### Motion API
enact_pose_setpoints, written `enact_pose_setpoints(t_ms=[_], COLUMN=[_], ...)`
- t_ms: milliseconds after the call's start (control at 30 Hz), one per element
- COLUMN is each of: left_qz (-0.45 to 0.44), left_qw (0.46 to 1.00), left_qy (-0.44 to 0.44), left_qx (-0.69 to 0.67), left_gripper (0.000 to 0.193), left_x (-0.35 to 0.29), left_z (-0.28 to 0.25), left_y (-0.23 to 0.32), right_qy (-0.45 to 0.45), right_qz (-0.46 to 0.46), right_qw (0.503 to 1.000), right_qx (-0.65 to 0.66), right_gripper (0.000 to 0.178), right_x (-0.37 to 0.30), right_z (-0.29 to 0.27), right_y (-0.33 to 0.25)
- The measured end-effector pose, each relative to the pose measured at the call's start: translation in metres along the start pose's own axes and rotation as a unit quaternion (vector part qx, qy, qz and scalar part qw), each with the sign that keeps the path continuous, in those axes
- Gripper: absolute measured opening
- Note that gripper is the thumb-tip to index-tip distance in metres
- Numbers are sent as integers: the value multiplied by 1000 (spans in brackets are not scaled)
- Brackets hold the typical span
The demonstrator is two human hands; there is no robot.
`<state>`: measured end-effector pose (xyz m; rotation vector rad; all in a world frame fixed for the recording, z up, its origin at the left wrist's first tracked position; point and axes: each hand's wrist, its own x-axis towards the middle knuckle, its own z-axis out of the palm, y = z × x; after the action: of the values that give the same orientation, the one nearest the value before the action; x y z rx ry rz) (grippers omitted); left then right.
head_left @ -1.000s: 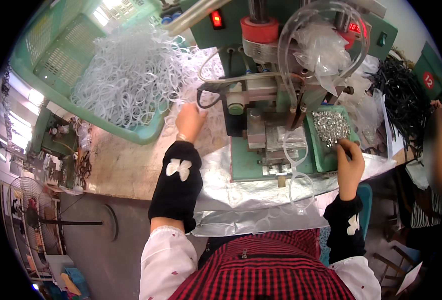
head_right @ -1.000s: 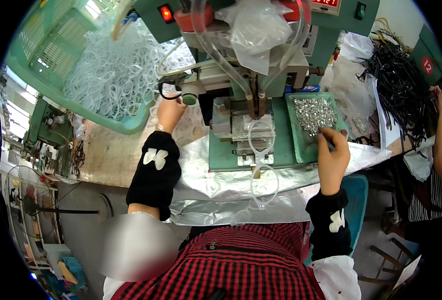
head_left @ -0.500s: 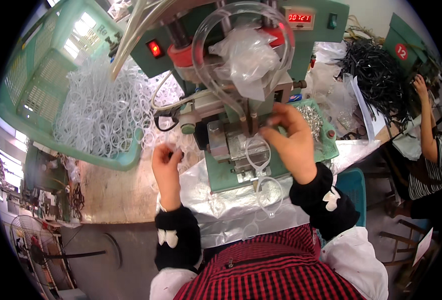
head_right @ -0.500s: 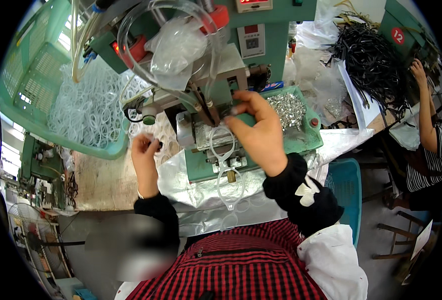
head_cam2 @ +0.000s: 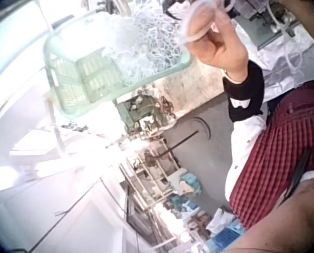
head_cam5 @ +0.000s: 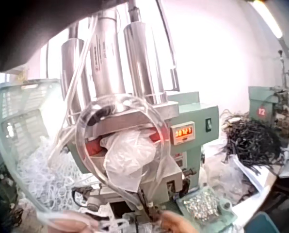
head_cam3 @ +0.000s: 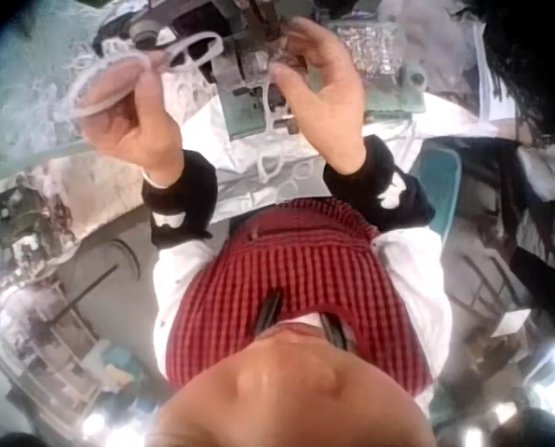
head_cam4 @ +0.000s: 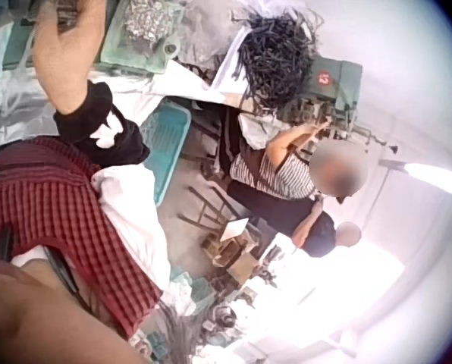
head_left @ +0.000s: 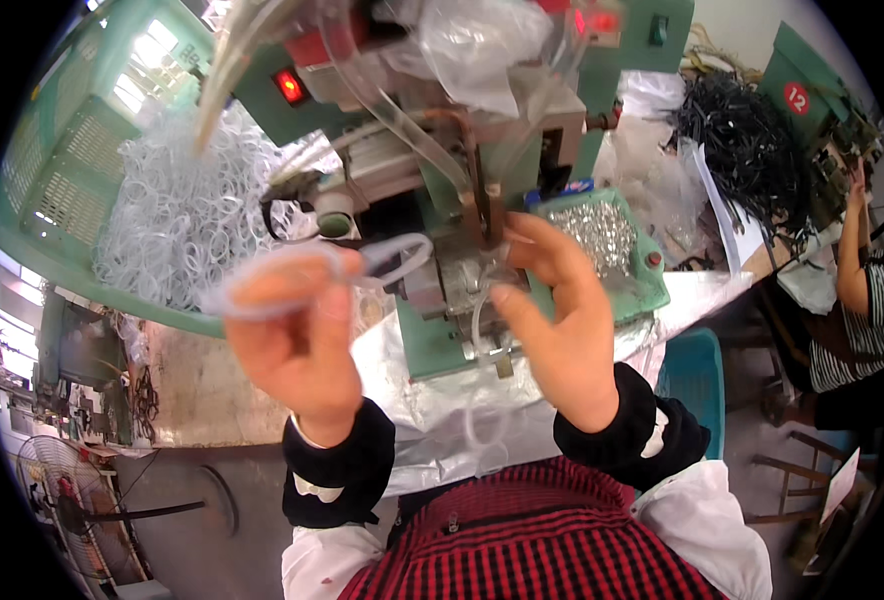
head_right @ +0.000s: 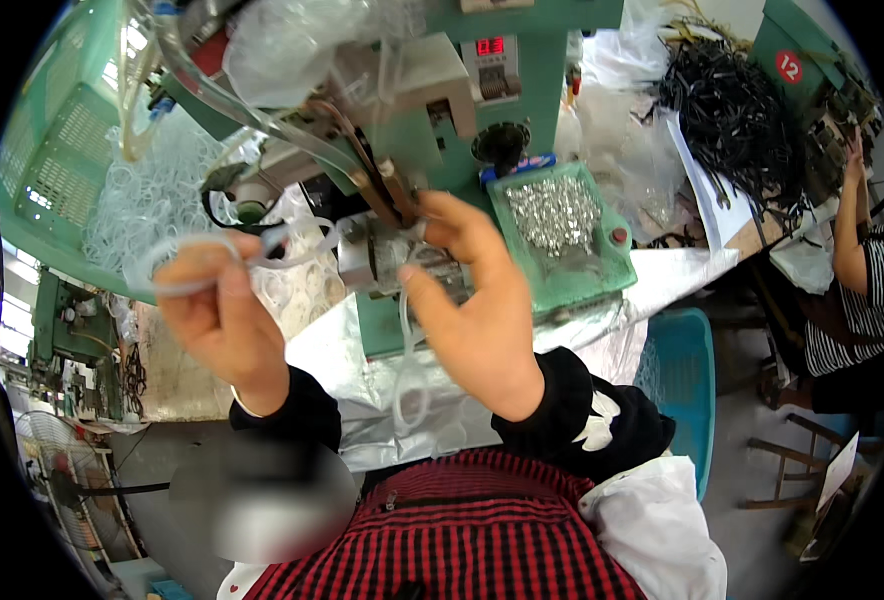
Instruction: The person repeatedly picks up a white plastic cable tie and a small metal piece, places them into a green machine, and operates a lever to secure the metal piece onto the tie. The finished items are placed into a green basket.
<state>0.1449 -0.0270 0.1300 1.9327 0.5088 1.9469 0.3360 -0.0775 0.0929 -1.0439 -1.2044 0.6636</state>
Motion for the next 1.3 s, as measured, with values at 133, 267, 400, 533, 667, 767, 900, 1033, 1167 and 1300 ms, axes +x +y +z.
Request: enact_pose_setpoints(t_ms=[133, 267, 400, 533, 667, 767, 900, 1033, 1167, 1300], left_qz=[115, 263, 248, 203, 104, -16, -241, -393, -391, -201], left_qw=[966, 916, 924, 939, 929, 849, 624, 626, 825, 805], left_qy=[-226, -263, -250, -238, -184, -28, -77, -145, 65, -28], left_qx=[45, 152, 151, 144, 304, 527, 739, 657, 404, 557], left_gripper=[23, 18, 17, 28, 31, 24, 22, 24, 30, 30], left_x=[-30, -46, -52, -67, -84, -85, -105, -153, -70, -30], left_z=[17, 46, 41, 37, 12, -55, -173, -206, -171, -198], left_y=[-6, -16, -20, -18, 9, 7, -40, -88, -112, -217], right_qy=[26, 139, 24, 24, 29, 66, 103, 70, 72, 85], right_qz=[-22, -3, -9, -89, -103, 26, -30, -94, -86, -29], right_qw=[991, 953, 923, 869, 842, 936, 942, 932, 936, 953], right_qx=[-131, -267, -384, -487, -528, -344, -318, -343, -333, -289], right_gripper=[42, 29, 14, 11, 10, 8, 14, 15, 15, 14], right_x=[18, 23, -4, -1, 3, -6, 0, 10, 15, 21], right_z=[-47, -128, -122, -105, -103, -115, -112, -95, -80, -83], right_y=[43, 112, 102, 104, 112, 118, 118, 115, 98, 109])
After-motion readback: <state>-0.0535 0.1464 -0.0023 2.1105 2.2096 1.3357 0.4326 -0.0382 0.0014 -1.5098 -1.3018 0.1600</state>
